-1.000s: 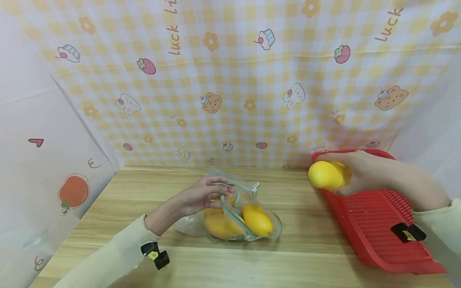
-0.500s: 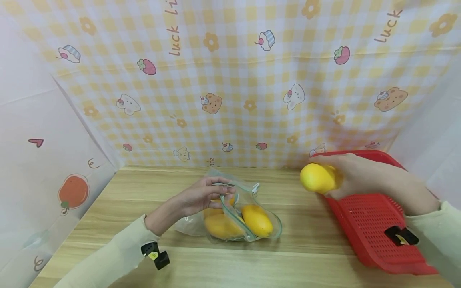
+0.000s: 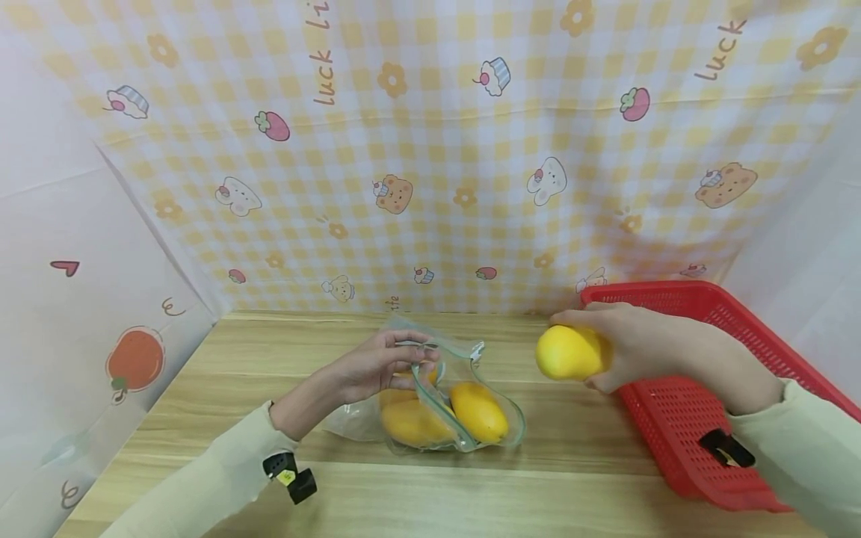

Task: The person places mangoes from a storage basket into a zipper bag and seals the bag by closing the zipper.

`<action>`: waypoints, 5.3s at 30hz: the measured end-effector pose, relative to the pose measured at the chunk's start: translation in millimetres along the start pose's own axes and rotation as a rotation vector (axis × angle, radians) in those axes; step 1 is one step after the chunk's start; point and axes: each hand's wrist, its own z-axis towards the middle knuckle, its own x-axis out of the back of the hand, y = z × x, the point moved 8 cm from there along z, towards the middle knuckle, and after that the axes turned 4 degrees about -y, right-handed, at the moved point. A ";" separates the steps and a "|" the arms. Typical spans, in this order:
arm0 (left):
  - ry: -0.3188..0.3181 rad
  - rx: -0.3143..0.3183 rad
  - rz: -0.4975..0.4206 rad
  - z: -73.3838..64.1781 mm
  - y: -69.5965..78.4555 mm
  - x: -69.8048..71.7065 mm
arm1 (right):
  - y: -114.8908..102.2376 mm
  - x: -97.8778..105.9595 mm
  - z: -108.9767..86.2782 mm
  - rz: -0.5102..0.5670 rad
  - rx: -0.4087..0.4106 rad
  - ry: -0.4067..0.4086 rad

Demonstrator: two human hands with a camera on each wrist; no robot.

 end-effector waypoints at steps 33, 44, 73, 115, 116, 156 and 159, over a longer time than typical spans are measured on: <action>-0.017 -0.001 0.020 2.7 7.2 -13.5 | -48.4 -44.8 35.3 0.038 -0.093 -0.239; -0.007 0.004 0.032 5.4 4.7 -10.7 | -59.9 -38.6 42.4 0.010 -0.110 -0.216; 0.010 -0.006 -0.007 5.6 7.3 -11.3 | -85.0 -40.8 66.9 -0.118 -0.117 -0.177; 0.022 -0.020 0.011 3.3 9.5 -7.7 | -63.1 -60.1 50.1 0.344 -0.260 -0.105; 0.021 -0.021 0.013 3.4 9.6 -7.7 | -63.0 -60.4 49.4 0.354 -0.260 -0.099; 0.035 -0.036 0.015 4.7 14.2 -8.4 | -61.2 -64.2 35.7 0.219 -0.350 0.054; 0.030 -0.035 0.012 6.2 14.0 -9.4 | -61.6 -63.6 36.7 0.186 -0.355 0.060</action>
